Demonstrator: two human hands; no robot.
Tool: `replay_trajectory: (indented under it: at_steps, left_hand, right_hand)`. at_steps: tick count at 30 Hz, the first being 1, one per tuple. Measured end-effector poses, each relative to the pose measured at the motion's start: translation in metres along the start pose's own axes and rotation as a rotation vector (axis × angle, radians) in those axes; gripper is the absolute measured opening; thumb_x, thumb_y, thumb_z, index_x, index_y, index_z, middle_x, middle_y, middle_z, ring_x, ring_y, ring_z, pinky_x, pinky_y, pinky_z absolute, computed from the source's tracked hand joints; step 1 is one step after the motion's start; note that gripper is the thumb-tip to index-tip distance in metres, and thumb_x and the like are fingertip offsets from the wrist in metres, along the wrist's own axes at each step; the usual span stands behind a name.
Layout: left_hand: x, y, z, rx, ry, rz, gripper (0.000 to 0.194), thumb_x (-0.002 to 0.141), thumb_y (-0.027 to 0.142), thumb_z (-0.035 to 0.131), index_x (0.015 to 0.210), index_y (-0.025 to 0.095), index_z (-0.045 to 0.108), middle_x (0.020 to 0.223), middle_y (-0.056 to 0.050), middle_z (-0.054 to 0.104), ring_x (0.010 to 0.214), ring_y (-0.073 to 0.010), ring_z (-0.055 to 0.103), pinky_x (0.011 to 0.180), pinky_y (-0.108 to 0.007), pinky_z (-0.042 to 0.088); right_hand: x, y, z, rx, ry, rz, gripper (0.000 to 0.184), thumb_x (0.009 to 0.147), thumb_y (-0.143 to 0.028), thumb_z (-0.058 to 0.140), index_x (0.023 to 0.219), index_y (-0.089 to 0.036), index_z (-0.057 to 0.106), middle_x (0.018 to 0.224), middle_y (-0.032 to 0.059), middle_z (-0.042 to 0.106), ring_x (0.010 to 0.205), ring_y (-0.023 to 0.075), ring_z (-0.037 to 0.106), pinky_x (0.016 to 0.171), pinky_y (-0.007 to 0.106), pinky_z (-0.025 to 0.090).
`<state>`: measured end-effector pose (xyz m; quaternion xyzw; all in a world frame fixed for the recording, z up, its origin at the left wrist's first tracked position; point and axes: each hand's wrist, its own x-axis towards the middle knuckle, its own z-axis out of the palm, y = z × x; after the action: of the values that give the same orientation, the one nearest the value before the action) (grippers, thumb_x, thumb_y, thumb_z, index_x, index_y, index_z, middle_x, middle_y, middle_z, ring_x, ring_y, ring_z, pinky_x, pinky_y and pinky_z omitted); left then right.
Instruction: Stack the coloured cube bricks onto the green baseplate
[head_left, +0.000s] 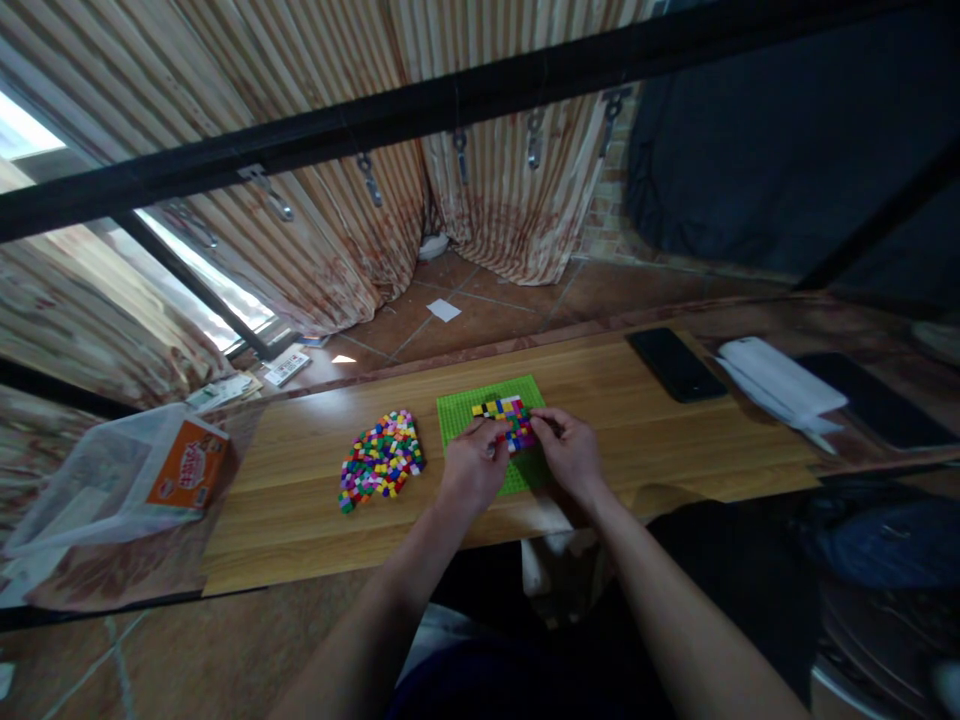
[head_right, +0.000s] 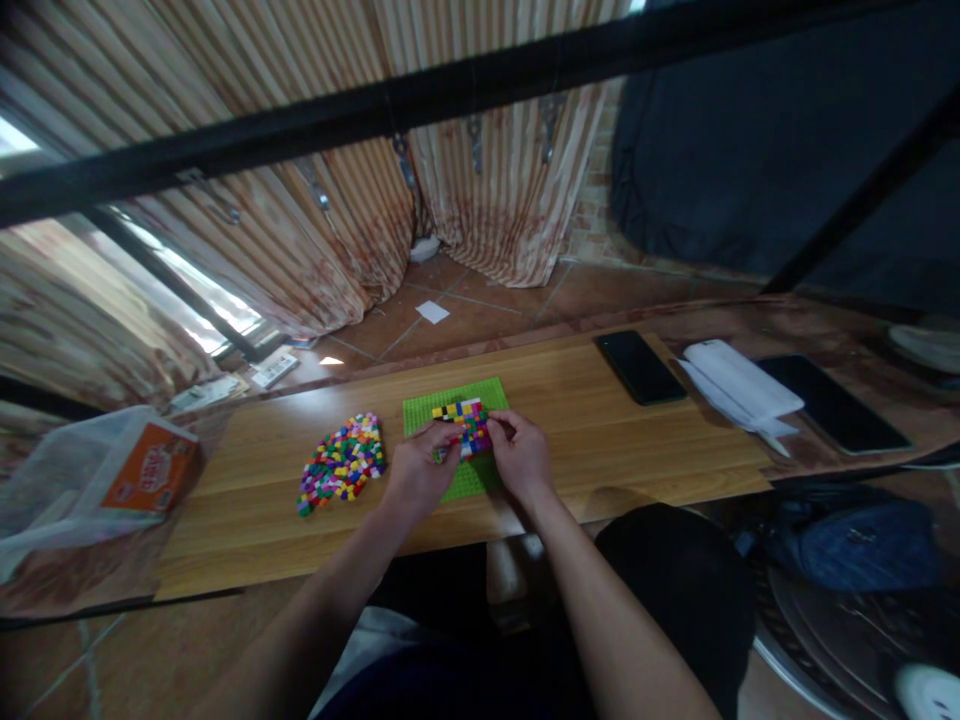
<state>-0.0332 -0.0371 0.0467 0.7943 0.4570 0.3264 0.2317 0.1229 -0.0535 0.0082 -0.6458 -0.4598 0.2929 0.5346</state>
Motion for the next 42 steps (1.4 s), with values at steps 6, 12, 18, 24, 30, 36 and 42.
replay_trajectory:
  at_steps: [6, 12, 18, 24, 30, 36, 42]
  left_hand:
    - [0.01, 0.004, 0.003, 0.261, -0.203, 0.054, 0.029, 0.087, 0.008, 0.054, 0.109, 0.02, 0.067, 0.103, -0.006, 0.07, 0.096, -0.0176, 0.066, 0.09, -0.03, 0.053]
    - [0.021, 0.017, 0.003, 0.447, -0.316, 0.072, 0.028, 0.092, 0.013, 0.046, 0.114, 0.016, 0.063, 0.107, -0.01, 0.067, 0.095, -0.0203, 0.065, 0.088, -0.033, 0.053]
    - [0.029, 0.024, -0.001, 0.509, -0.39, 0.035, 0.027, 0.091, 0.011, 0.046, 0.112, 0.015, 0.062, 0.108, -0.011, 0.066, 0.093, -0.0204, 0.066, 0.085, -0.032, 0.053]
    - [0.026, 0.023, 0.001, 0.456, -0.345, 0.002, 0.031, 0.09, 0.01, 0.047, 0.118, 0.016, 0.06, 0.115, -0.01, 0.065, 0.098, -0.0204, 0.065, 0.088, -0.033, 0.053]
    - [0.019, 0.017, 0.007, 0.403, -0.267, -0.019, 0.037, 0.09, 0.009, 0.047, 0.126, 0.015, 0.056, 0.117, -0.012, 0.065, 0.103, -0.022, 0.064, 0.092, -0.035, 0.053]
    - [0.015, 0.017, 0.012, 0.398, -0.213, -0.039, 0.036, 0.09, 0.01, 0.046, 0.125, 0.014, 0.056, 0.118, -0.012, 0.064, 0.102, -0.0217, 0.065, 0.091, -0.035, 0.054]
    - [0.011, 0.017, 0.016, 0.38, -0.157, -0.037, 0.041, 0.089, 0.008, 0.047, 0.13, 0.014, 0.053, 0.118, -0.012, 0.064, 0.104, -0.0207, 0.065, 0.094, -0.034, 0.053]
  right_hand:
    - [0.001, 0.0, -0.001, -0.022, -0.008, -0.02, 0.029, 0.081, -0.04, 0.057, 0.092, -0.019, 0.074, 0.09, 0.0085, 0.077, 0.08, 0.0219, 0.07, 0.077, 0.035, 0.053]
    - [0.0, -0.003, -0.001, -0.037, -0.021, -0.017, 0.026, 0.081, -0.038, 0.056, 0.09, -0.02, 0.074, 0.088, 0.0074, 0.077, 0.078, 0.0213, 0.069, 0.076, 0.035, 0.053]
    - [0.0, -0.002, 0.0, -0.024, -0.022, -0.029, 0.026, 0.082, -0.038, 0.056, 0.089, -0.021, 0.073, 0.088, 0.0067, 0.076, 0.077, 0.0205, 0.069, 0.074, 0.034, 0.053]
    - [0.0, 0.0, 0.0, -0.012, -0.025, -0.012, 0.026, 0.083, -0.039, 0.056, 0.091, -0.021, 0.073, 0.089, 0.0071, 0.076, 0.076, 0.0212, 0.069, 0.075, 0.036, 0.053]
    - [-0.002, 0.001, 0.002, 0.0, -0.099, -0.047, 0.028, 0.083, -0.041, 0.058, 0.102, -0.022, 0.069, 0.097, 0.0079, 0.075, 0.086, 0.0233, 0.069, 0.082, 0.04, 0.053]
    - [-0.003, 0.001, 0.003, 0.004, -0.141, -0.066, 0.032, 0.081, -0.037, 0.061, 0.11, -0.022, 0.066, 0.107, 0.009, 0.073, 0.095, 0.0239, 0.068, 0.09, 0.042, 0.052]
    - [-0.005, -0.001, 0.004, -0.004, -0.13, -0.067, 0.033, 0.081, -0.034, 0.06, 0.112, -0.022, 0.065, 0.108, 0.0091, 0.072, 0.097, 0.0235, 0.068, 0.092, 0.042, 0.051]
